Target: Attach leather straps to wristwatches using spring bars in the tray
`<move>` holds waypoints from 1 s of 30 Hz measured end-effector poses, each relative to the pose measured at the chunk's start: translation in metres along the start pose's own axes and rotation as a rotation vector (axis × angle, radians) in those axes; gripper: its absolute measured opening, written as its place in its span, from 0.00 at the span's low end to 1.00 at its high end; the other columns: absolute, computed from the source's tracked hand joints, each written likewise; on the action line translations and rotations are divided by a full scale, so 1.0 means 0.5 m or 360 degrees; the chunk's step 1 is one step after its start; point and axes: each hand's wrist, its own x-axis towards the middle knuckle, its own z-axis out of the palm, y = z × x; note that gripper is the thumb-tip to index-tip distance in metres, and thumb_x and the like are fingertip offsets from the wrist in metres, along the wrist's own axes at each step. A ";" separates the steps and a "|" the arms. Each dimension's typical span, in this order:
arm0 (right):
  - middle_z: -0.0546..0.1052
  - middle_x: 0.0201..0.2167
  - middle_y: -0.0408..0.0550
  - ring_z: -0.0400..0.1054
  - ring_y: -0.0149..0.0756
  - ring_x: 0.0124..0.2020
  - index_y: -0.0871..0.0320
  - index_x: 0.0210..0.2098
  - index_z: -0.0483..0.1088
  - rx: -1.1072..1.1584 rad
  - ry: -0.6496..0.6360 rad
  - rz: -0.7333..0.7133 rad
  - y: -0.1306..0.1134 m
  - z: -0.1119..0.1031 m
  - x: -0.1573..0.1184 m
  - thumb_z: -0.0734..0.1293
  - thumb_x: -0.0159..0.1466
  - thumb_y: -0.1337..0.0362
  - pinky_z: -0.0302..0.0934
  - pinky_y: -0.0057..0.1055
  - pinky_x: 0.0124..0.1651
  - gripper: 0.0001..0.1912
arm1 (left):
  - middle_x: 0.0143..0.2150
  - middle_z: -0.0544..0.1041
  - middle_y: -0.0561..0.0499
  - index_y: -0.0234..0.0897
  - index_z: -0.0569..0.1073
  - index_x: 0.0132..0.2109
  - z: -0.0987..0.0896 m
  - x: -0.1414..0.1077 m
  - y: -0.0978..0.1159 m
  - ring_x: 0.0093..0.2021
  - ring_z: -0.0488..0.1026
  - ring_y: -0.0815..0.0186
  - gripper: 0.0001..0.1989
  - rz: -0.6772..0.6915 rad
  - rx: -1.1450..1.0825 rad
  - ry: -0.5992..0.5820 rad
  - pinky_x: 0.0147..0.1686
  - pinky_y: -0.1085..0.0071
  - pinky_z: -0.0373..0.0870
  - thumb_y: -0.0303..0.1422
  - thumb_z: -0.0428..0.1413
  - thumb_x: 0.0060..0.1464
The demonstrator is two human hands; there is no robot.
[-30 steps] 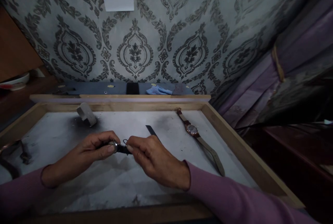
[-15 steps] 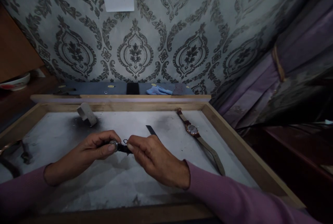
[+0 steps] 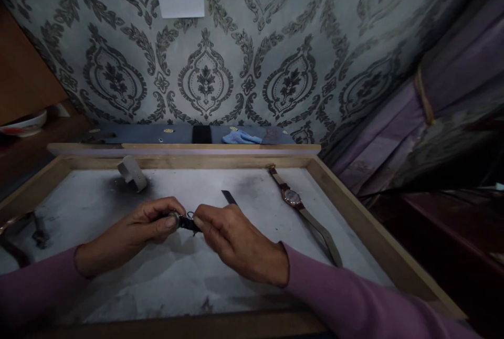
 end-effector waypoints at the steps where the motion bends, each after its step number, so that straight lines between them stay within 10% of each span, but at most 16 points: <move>1: 0.59 0.18 0.37 0.52 0.25 0.19 0.57 0.27 0.56 0.0003 -0.0006 0.0000 0.000 -0.001 0.000 0.52 0.71 0.58 0.48 0.25 0.23 0.18 | 0.23 0.56 0.59 0.35 0.71 0.39 0.000 0.000 -0.001 0.23 0.49 0.72 0.10 0.0000 -0.0006 -0.0002 0.23 0.73 0.45 0.39 0.55 0.59; 30: 0.54 0.17 0.35 0.47 0.25 0.18 0.57 0.26 0.54 -0.0140 0.0003 0.0018 -0.009 -0.001 0.002 0.53 0.70 0.62 0.42 0.26 0.23 0.16 | 0.32 0.68 0.53 0.36 0.74 0.38 -0.007 -0.001 0.011 0.34 0.63 0.66 0.10 0.0148 0.0516 0.0044 0.34 0.72 0.58 0.36 0.51 0.61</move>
